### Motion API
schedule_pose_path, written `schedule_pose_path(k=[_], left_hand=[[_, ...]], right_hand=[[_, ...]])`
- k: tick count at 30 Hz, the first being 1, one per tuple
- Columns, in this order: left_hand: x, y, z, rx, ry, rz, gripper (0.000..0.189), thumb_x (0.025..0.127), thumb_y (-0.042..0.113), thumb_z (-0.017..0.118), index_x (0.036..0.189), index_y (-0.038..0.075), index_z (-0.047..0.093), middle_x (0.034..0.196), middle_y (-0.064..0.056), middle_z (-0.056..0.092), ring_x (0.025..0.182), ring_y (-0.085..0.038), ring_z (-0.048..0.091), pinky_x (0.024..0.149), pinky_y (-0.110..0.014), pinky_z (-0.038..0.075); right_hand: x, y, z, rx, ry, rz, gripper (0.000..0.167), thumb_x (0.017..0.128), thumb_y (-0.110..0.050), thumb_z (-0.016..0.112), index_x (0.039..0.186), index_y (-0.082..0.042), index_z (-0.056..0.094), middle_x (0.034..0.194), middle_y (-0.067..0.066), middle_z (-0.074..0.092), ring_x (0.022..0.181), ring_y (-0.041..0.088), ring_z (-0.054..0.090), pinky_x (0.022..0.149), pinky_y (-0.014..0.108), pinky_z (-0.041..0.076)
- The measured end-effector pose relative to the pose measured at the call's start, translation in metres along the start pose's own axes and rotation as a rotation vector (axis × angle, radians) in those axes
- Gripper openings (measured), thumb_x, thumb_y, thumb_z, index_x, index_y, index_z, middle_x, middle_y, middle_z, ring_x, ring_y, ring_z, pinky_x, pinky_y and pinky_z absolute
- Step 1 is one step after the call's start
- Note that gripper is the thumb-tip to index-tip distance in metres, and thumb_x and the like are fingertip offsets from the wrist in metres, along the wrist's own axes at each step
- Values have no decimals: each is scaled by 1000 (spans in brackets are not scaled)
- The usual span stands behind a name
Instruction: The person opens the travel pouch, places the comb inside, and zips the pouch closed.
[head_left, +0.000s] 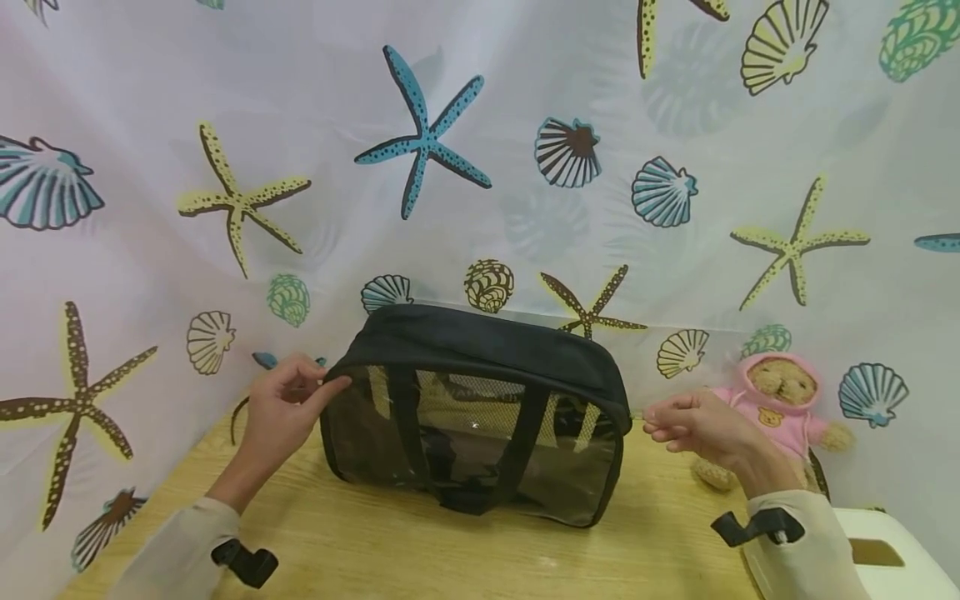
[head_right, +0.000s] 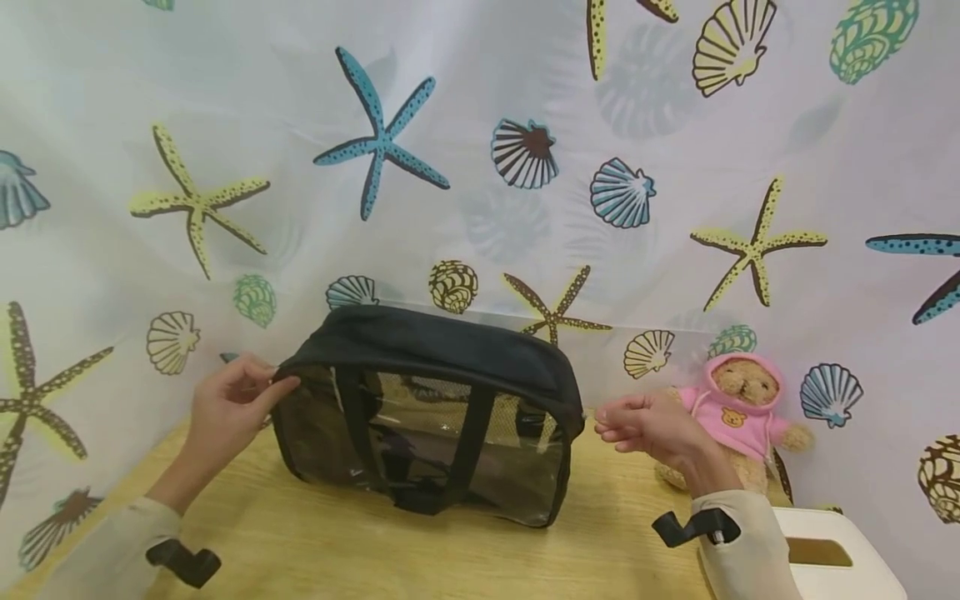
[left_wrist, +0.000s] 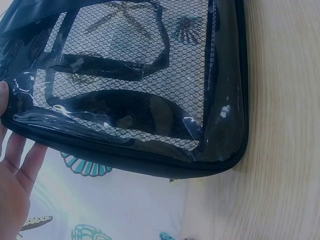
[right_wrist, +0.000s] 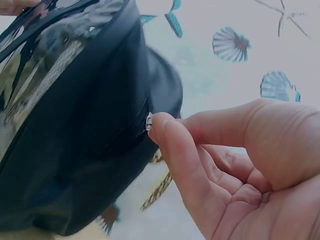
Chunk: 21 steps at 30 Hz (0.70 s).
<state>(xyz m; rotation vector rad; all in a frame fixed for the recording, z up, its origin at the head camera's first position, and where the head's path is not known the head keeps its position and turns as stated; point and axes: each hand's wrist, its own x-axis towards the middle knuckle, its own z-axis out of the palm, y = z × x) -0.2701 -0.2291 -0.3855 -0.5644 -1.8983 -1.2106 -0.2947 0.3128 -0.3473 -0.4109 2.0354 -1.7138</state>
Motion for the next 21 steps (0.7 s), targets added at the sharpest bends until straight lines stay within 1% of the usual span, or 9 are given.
schedule_pose_path(k=[4,7,9,11,13,15,17,19,21], left_hand=[[1,12,0,0,-2,0,19,80,-17,77,81,-3,64,68,-9,54,55,-20,58,57,-14,49],[1,14,0,1,-1,-5,20,80,-17,76,80,-3,63,68,-9,54,55,-20,58,58,-14,48],[1,9,1,-2,-2,-11,20,80,-17,76,80,-2,63,69,-8,54,56,-19,58,58,-14,49],[1,0,2,1,-2,-11,20,80,-17,77,81,-1,64,69,-7,55,56,-19,58,58,-14,49],[1,-9,2,4,-3,-11,21,80,-16,78,81,0,64,69,-6,56,56,-18,59,58,-13,49],[1,-17,2,14,-4,-21,21,80,-14,79,83,2,65,69,-5,56,56,-17,59,59,-13,49],[1,-19,2,37,-10,-32,21,81,-11,80,85,4,66,68,-4,56,56,-15,59,58,-14,49],[1,-18,1,71,-22,-36,20,81,-9,81,89,5,69,69,-4,58,56,-11,58,59,-14,49],[0,-12,-1,94,-40,-22,24,80,-9,81,99,2,71,77,-4,61,64,-6,59,61,-14,49]], right_hand=[[3,25,4,60,16,33,28,106,-9,53,100,-20,77,94,-7,77,79,-1,72,69,16,58],[9,41,10,115,6,55,27,106,-9,53,100,-20,77,93,-7,77,78,-1,72,68,15,57],[13,47,14,155,-14,56,29,106,-8,51,99,-19,77,91,-7,77,77,-2,72,68,15,57],[17,51,17,193,-28,51,30,107,-7,51,98,-19,77,90,-7,77,76,-2,72,68,15,57],[19,52,18,203,-28,42,30,107,-8,50,97,-19,77,91,-7,76,77,-2,71,69,15,58],[20,52,19,175,-12,42,28,107,-10,51,96,-20,76,91,-7,75,78,-1,71,70,16,58],[20,50,19,107,15,53,22,107,-13,53,100,-18,74,92,-6,75,81,1,71,73,19,59],[18,46,20,0,40,60,19,107,-19,54,113,-10,71,101,-1,74,90,8,73,82,25,61],[14,38,22,-133,76,46,32,108,-25,55,129,-2,64,115,11,74,107,20,73,94,35,60]])
